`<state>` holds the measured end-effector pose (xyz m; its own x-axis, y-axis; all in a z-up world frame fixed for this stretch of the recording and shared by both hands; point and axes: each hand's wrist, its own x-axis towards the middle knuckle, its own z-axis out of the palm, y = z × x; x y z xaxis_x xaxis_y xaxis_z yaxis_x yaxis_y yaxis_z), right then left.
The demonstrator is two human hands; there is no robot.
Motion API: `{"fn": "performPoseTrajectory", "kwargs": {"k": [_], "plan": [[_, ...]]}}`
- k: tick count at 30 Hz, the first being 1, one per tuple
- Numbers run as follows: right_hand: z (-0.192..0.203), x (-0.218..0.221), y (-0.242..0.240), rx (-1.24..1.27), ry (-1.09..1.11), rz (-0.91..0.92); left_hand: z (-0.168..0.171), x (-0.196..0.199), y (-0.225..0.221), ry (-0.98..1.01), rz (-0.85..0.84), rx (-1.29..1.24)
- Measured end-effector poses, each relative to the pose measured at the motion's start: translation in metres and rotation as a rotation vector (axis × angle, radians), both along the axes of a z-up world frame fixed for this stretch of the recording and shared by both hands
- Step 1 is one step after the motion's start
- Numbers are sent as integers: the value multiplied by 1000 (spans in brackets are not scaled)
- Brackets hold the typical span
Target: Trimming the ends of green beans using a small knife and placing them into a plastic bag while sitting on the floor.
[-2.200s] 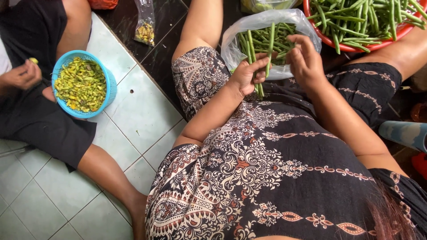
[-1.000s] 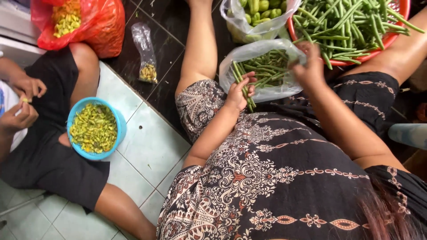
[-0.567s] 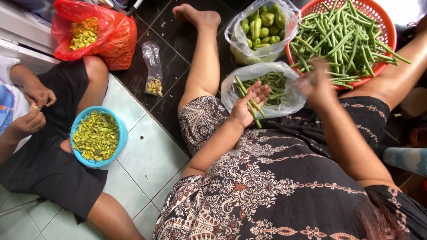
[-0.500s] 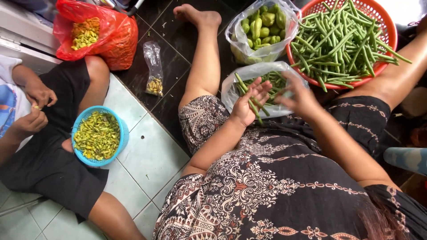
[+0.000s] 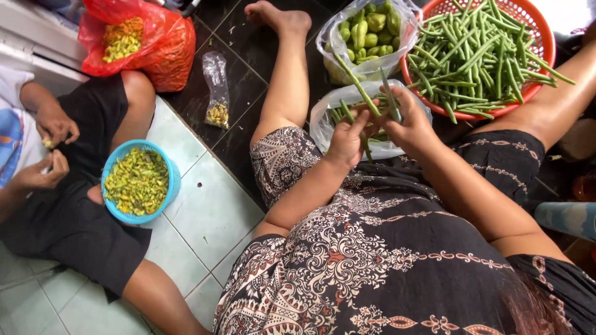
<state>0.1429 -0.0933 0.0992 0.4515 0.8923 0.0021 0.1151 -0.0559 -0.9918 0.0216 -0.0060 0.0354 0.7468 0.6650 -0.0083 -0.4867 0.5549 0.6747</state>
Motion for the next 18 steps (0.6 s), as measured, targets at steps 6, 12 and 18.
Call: {"fn": "performPoseTrajectory", "kwargs": {"k": [6,12,18], "plan": [[-12,6,10,136,113,63,64,1,-2,286,186,36],[48,11,-10,359,26,171,68,1,44,107,172,-77],[40,4,-17,402,-35,286,88,1,41,-13,147,-91]]}}
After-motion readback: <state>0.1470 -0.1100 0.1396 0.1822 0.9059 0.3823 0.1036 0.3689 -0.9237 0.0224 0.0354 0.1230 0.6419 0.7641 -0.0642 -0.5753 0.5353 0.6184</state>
